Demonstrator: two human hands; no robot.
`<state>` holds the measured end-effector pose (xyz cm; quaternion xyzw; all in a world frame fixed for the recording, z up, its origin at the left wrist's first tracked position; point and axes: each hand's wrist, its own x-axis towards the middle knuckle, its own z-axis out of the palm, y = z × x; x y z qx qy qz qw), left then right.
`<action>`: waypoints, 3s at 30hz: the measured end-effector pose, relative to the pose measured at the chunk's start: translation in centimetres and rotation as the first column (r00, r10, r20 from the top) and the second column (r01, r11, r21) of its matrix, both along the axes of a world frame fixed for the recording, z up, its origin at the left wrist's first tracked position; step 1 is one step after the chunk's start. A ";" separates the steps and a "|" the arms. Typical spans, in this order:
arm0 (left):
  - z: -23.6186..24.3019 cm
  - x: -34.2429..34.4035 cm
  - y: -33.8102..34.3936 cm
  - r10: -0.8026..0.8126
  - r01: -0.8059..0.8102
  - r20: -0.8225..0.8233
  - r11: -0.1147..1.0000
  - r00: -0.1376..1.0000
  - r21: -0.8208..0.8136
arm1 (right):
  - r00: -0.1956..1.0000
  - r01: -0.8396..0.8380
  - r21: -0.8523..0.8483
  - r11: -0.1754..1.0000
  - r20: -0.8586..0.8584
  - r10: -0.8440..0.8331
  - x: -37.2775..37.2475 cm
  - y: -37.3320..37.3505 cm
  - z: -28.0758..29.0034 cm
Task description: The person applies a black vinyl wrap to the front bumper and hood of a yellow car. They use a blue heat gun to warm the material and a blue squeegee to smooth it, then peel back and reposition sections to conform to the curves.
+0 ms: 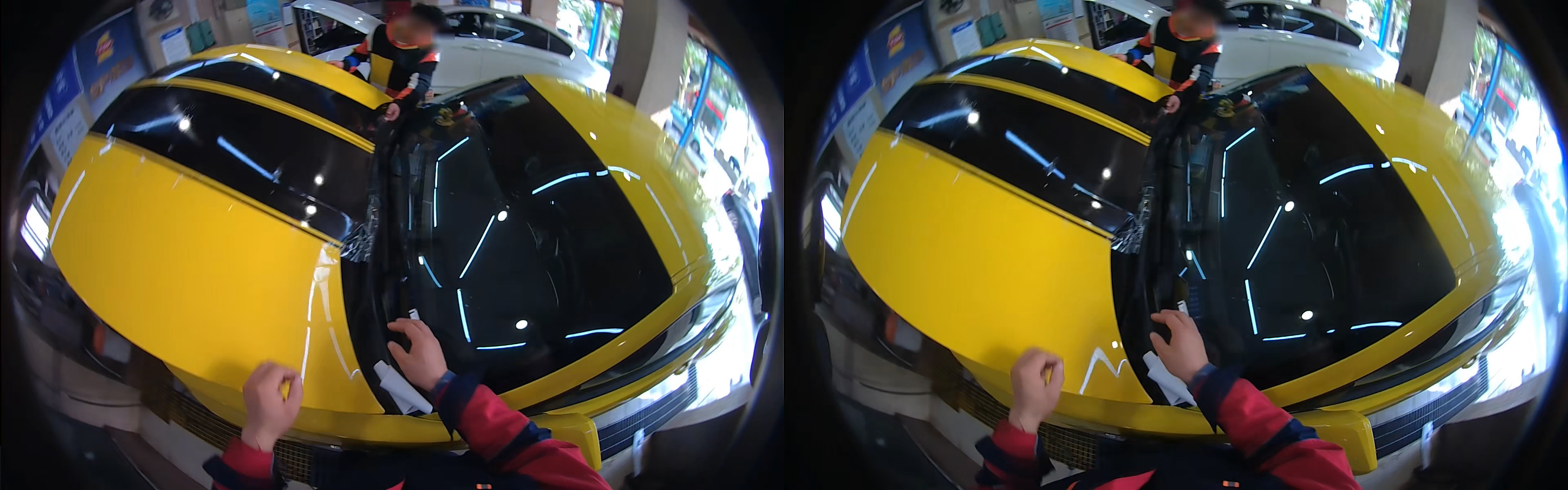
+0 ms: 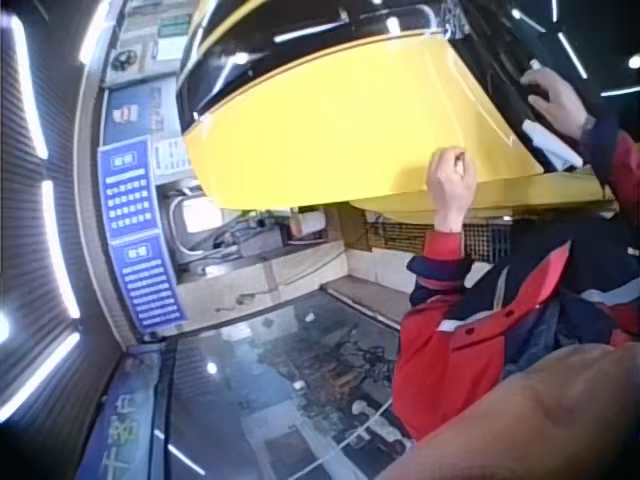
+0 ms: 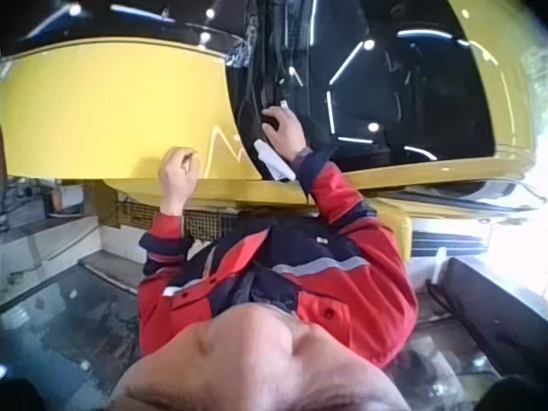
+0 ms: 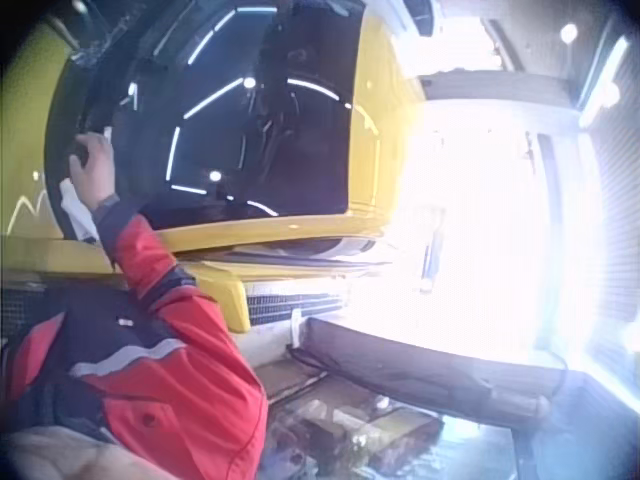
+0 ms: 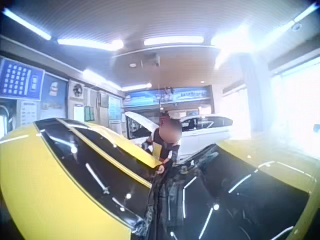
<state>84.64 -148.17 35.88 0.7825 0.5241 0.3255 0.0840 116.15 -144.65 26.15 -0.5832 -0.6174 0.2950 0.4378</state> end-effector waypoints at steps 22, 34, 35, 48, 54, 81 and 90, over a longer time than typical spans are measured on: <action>-4.1 25.6 51.1 0.393 -0.394 -0.712 0.902 0.581 0.177 | 0.893 0.088 -0.120 0.989 -0.430 -0.132 23.7 -3.0 8.9; -6.7 26.5 54.0 0.466 -0.378 -0.819 0.863 0.336 0.336 | 0.909 0.079 -0.149 0.986 -0.395 -0.133 24.3 -2.3 9.2; -6.9 26.5 54.2 0.465 -0.374 -0.829 0.861 0.310 0.343 | 0.909 0.079 -0.147 0.986 -0.396 -0.132 24.3 -2.3 9.1; -8.6 25.4 55.8 0.496 -0.279 -0.830 0.860 0.255 0.428 | 0.911 0.059 -0.161 0.985 -0.394 -0.119 24.4 -2.0 9.4; -9.1 25.1 56.1 0.512 -0.268 -0.821 0.853 0.252 0.449 | 0.910 0.064 -0.160 0.985 -0.395 -0.123 24.3 -1.9 9.6; -4.8 25.0 44.7 0.426 -0.440 -0.824 0.863 0.374 0.246 | 0.903 0.078 -0.127 0.989 -0.412 -0.124 23.9 -2.5 8.9; -5.1 25.6 44.8 0.445 -0.436 -0.828 0.855 0.342 0.279 | 0.889 0.078 -0.121 0.990 -0.441 -0.124 24.2 -2.2 9.1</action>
